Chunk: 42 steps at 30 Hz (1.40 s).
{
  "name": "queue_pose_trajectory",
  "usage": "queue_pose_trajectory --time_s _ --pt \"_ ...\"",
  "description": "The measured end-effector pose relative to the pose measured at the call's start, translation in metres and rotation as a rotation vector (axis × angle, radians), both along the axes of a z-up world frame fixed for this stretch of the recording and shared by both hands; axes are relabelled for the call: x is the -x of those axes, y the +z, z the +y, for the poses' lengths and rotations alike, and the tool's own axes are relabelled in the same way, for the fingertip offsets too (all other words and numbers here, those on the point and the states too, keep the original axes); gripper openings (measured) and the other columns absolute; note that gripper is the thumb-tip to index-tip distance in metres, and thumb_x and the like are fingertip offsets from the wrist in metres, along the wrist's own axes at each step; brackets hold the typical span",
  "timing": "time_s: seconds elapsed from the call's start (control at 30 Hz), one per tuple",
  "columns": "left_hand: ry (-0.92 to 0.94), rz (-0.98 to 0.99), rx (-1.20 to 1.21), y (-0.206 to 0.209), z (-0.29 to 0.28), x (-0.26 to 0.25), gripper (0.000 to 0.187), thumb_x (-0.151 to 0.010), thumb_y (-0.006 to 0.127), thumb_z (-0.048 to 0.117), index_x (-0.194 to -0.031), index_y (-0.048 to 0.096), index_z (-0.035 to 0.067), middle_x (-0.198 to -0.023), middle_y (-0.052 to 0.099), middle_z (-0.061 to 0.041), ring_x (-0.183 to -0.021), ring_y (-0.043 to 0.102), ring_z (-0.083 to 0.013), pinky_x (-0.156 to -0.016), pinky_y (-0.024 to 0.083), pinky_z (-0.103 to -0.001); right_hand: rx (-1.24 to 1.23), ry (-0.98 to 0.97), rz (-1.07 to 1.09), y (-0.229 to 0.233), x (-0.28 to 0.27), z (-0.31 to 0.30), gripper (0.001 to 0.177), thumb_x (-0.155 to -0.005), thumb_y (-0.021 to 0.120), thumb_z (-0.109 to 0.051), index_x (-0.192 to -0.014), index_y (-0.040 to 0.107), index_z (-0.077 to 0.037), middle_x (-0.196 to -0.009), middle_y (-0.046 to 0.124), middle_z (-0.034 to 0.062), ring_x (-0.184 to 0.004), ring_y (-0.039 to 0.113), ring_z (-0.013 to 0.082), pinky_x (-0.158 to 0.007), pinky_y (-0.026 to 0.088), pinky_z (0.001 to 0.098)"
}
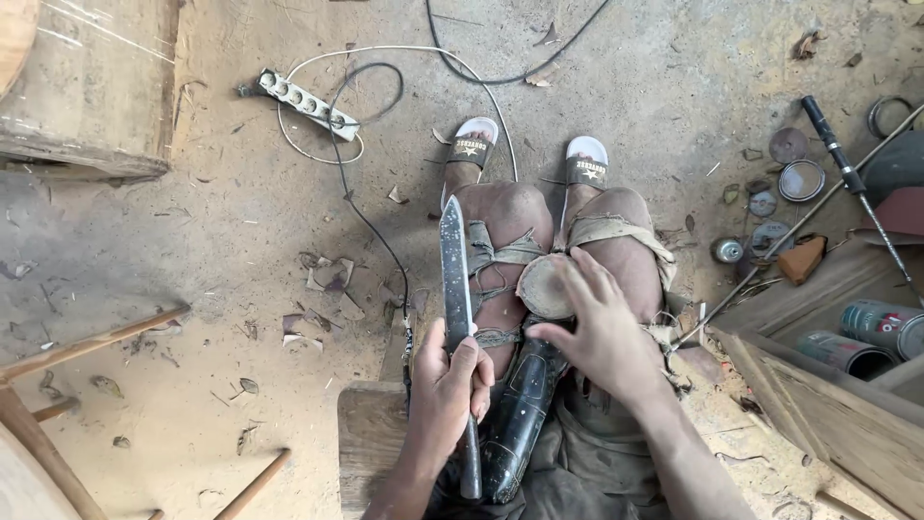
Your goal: Carving and shaping a small circular piece of wood using a knife
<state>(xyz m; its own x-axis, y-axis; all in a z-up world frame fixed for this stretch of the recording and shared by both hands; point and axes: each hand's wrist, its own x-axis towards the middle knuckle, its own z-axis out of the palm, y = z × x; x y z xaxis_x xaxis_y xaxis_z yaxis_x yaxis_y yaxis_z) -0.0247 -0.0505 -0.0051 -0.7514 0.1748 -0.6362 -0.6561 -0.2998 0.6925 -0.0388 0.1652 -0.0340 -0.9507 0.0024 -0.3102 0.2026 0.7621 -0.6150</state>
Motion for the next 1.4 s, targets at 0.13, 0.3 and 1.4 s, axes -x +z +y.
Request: queue_pose_trajectory --time_s 0.13,0.3,1.4 --pt "-0.046 0.059 0.024 0.002 -0.001 -0.005 0.01 -0.101 0.053 0.009 -0.106 0.05 0.001 -0.066 0.06 -0.009 -0.036 0.039 -0.009 -0.031 0.031 -0.023 -0.152 0.103 0.177 -0.027 0.001 -0.01 0.085 -0.064 0.076 -0.022 -0.145 0.052 -0.014 -0.153 0.044 0.0191 -0.132 0.047 0.0411 -0.105 0.049 0.0498" --pt "-0.075 0.127 0.097 -0.004 0.002 -0.011 0.007 -0.099 0.055 0.007 -0.099 0.049 0.002 -0.063 0.063 -0.01 -0.034 0.041 -0.0102 -0.03 0.032 -0.025 0.096 0.061 0.403 -0.019 0.0 -0.005 0.077 -0.064 0.081 0.0 -0.137 0.059 -0.008 -0.149 0.052 0.0139 -0.125 0.055 0.0325 -0.106 0.051 0.0432" --pt "-0.058 0.219 0.167 -0.024 -0.001 -0.007 0.02 -0.098 0.06 0.005 -0.116 0.05 0.006 -0.075 0.063 -0.004 -0.045 0.047 -0.0073 -0.037 0.038 -0.022 -0.341 0.091 0.717 0.053 0.013 -0.059 0.013 -0.087 0.069 0.003 -0.098 0.062 0.0 -0.101 0.065 0.0148 -0.092 0.065 0.0303 -0.079 0.056 0.0382"
